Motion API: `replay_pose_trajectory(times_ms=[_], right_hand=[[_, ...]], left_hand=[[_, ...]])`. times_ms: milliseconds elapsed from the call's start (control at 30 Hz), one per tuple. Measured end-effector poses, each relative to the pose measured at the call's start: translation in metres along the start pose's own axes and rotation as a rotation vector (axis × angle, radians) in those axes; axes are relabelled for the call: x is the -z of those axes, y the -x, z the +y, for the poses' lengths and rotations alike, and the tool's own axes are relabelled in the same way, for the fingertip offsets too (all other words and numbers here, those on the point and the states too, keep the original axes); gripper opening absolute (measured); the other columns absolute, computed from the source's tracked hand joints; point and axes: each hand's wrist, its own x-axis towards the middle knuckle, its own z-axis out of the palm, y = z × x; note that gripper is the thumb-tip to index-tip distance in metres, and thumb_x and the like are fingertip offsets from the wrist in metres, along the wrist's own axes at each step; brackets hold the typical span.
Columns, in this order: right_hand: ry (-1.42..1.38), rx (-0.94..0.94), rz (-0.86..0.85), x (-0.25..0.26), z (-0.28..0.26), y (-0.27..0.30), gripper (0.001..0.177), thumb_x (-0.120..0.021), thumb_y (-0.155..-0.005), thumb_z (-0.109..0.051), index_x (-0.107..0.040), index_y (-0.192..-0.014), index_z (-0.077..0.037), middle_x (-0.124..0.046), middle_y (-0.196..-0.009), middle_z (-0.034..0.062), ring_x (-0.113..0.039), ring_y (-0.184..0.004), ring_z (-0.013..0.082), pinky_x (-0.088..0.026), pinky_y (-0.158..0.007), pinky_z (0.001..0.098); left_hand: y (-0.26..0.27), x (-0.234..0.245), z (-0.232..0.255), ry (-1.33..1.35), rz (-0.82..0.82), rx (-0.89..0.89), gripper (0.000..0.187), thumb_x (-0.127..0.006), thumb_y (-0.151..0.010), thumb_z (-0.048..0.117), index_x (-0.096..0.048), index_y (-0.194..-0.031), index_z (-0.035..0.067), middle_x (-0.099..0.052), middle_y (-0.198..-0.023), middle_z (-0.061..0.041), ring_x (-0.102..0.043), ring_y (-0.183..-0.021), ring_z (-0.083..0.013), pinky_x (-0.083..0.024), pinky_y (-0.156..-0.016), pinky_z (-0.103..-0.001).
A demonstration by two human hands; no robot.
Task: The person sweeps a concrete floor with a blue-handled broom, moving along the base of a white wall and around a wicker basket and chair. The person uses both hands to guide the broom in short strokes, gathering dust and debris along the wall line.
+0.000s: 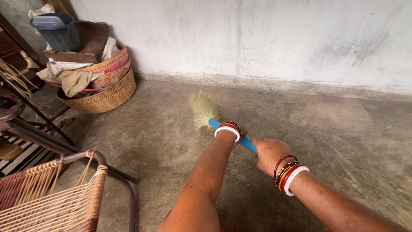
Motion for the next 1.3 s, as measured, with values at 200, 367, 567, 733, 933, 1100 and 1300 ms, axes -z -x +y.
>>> replay_pose_trajectory(times_ms=[200,367,567,733,933,1100,1300], right_hand=[[-0.017,0.036,-0.067,0.005,-0.017,-0.005,0.033,-0.067,-0.089,-0.014,-0.059,-0.121,-0.015,-0.074,-0.087,0.0134,-0.073,-0.087,0.0327,-0.059,-0.078,0.0477],[-0.052,0.098,-0.060,0.003,-0.024,-0.011,0.036,-0.071,-0.087,-0.015,-0.060,-0.120,-0.019,-0.074,-0.089,0.0121,-0.072,-0.090,0.0327,-0.057,-0.080,0.0483],[-0.119,0.177,-0.022,0.004,-0.023,-0.015,0.039,-0.073,-0.085,-0.017,-0.061,-0.121,-0.023,-0.074,-0.090,0.0106,-0.073,-0.090,0.0321,-0.057,-0.081,0.0483],[-0.132,0.156,0.014,0.011,-0.012,-0.013,0.041,-0.073,-0.086,-0.020,-0.061,-0.124,-0.028,-0.075,-0.092,0.0080,-0.074,-0.089,0.0304,-0.057,-0.080,0.0468],[-0.105,0.080,0.121,0.011,0.013,-0.006,0.041,-0.073,-0.087,-0.022,-0.061,-0.125,-0.030,-0.076,-0.094,0.0034,-0.074,-0.086,0.0262,-0.058,-0.077,0.0448],[-0.076,-0.040,0.153,0.019,0.028,0.002,0.042,-0.071,-0.088,-0.020,-0.059,-0.127,-0.029,-0.074,-0.099,0.0022,-0.073,-0.088,0.0253,-0.058,-0.075,0.0440],[-0.098,-0.210,0.220,0.020,0.040,0.008,0.041,-0.070,-0.088,-0.021,-0.060,-0.127,-0.028,-0.075,-0.098,0.0050,-0.073,-0.089,0.0282,-0.057,-0.078,0.0460]], left_hand=[[0.037,0.006,-0.016,-0.010,-0.050,0.052,0.046,-0.081,-0.073,0.010,-0.072,-0.117,0.013,-0.074,-0.114,-0.010,-0.071,-0.106,-0.0315,-0.060,-0.085,-0.047],[0.057,0.007,-0.027,-0.022,-0.094,0.088,0.049,-0.085,-0.071,0.018,-0.073,-0.118,0.013,-0.074,-0.113,-0.010,-0.072,-0.105,-0.0316,-0.060,-0.086,-0.047],[0.062,0.009,-0.038,-0.041,-0.142,0.115,0.053,-0.090,-0.068,0.026,-0.074,-0.118,0.014,-0.074,-0.112,-0.009,-0.072,-0.104,-0.0317,-0.059,-0.086,-0.048],[0.034,0.004,-0.055,-0.053,-0.165,0.117,0.057,-0.093,-0.067,0.032,-0.075,-0.118,0.015,-0.074,-0.112,-0.009,-0.072,-0.103,-0.0318,-0.059,-0.086,-0.048],[0.015,0.007,-0.061,0.166,0.065,0.006,0.053,-0.089,-0.058,0.033,-0.076,-0.105,0.010,-0.079,-0.099,-0.010,-0.076,-0.094,-0.0303,-0.059,-0.081,-0.049],[-0.003,0.021,-0.031,-0.102,0.255,-0.002,0.035,-0.080,-0.077,0.033,-0.075,-0.110,0.022,-0.076,-0.103,-0.003,-0.070,-0.105,-0.0232,-0.052,-0.100,-0.046],[-0.023,0.032,0.009,-0.146,0.353,-0.067,0.033,-0.075,-0.087,0.029,-0.069,-0.119,0.024,-0.067,-0.119,0.001,-0.060,-0.121,-0.0188,-0.032,-0.119,-0.049]])
